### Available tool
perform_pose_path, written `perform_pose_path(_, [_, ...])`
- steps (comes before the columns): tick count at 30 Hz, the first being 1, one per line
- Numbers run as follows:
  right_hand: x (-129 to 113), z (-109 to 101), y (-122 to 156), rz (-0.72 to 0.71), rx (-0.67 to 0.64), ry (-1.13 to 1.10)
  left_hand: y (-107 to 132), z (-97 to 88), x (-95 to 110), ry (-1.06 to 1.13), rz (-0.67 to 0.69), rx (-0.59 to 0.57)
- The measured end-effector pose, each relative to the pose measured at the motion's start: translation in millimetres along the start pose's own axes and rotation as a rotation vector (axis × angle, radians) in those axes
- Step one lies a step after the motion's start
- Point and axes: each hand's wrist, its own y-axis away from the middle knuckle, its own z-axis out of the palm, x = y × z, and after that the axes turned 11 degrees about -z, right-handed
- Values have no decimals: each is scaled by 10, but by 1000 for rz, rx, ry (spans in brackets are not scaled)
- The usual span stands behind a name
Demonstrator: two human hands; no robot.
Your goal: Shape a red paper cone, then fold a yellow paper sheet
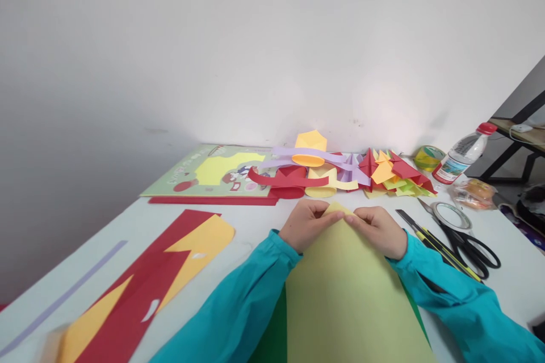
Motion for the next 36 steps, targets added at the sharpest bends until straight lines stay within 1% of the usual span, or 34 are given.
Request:
perform_pose_path(4, [-40, 15, 13, -24, -43, 12, 13, 1, 29, 25, 60, 24])
perform_pose_path(6, [-61, 20, 14, -20, -29, 3, 22, -1, 36, 44, 69, 11])
perform_pose_path(9, [-81, 16, 9, -32, 4, -4, 34, -2, 34, 111, 10, -28])
perform_pose_path(12, [-90, 5, 8, -38, -6, -12, 45, 2, 32, 207, -71, -84])
perform_pose_path(15, [-89, -1, 13, -15, -10, -38, 58, 9, 40, 281, -89, -123])
perform_pose_path(18, [-79, 1, 18, 21, 4, -72, 67, 15, 53, 311, -95, -137])
perform_pose_path(21, [-71, 5, 21, 63, -15, -152, 69, 17, 62, 317, -97, -121])
perform_pose_path(25, [-66, -2, 17, 112, -26, -268, 62, 7, 58, 309, -130, -57])
perform_pose_path(27, [-62, -10, 11, 119, -2, -274, 55, -4, 52, 271, -136, -38])
perform_pose_path(31, [-50, -25, -5, 111, 51, -265, 30, -30, 32, 157, -80, -13])
perform_pose_path(36, [-35, -32, -13, 139, 65, -285, -6, -46, -12, 141, -73, 6])
